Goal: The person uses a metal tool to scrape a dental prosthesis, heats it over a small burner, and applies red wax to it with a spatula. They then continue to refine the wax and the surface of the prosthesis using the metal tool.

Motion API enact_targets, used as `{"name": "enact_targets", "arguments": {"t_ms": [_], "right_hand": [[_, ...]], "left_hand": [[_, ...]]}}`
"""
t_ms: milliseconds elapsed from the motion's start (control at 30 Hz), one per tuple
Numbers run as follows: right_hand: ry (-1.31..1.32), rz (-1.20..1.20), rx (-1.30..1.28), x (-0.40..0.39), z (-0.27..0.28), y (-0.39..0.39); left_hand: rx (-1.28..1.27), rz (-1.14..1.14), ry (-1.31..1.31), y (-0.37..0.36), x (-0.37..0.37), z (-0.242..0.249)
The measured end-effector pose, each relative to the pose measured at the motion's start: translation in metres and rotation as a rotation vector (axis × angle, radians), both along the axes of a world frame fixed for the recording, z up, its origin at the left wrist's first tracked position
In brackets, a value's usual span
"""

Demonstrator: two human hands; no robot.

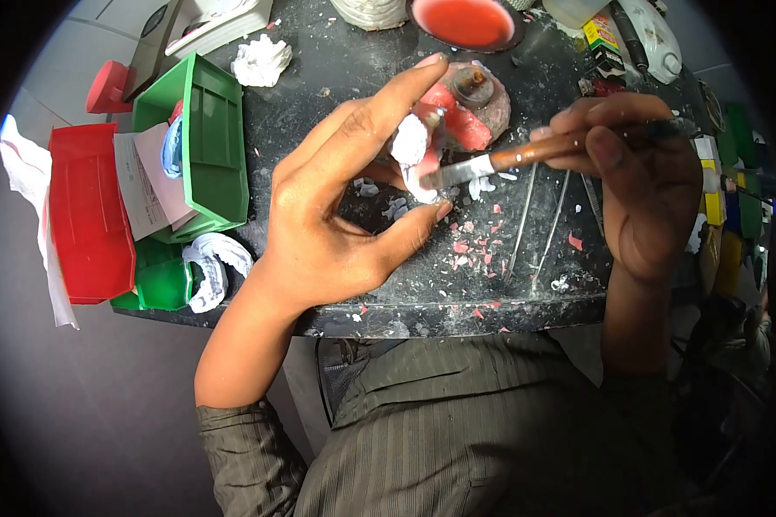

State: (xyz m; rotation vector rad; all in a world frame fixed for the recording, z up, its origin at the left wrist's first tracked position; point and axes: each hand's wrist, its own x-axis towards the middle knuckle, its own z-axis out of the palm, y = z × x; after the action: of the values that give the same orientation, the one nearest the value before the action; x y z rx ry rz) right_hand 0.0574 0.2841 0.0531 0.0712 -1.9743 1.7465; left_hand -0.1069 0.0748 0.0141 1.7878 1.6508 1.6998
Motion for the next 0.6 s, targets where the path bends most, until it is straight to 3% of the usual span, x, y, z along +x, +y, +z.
{"name": "enact_targets", "arguments": {"t_ms": [600], "right_hand": [[0.036, 0.045, -0.043, 0.0, -0.004, -0.004]], "left_hand": [[-0.07, 0.038, -0.047, -0.001, 0.005, 0.009]]}}
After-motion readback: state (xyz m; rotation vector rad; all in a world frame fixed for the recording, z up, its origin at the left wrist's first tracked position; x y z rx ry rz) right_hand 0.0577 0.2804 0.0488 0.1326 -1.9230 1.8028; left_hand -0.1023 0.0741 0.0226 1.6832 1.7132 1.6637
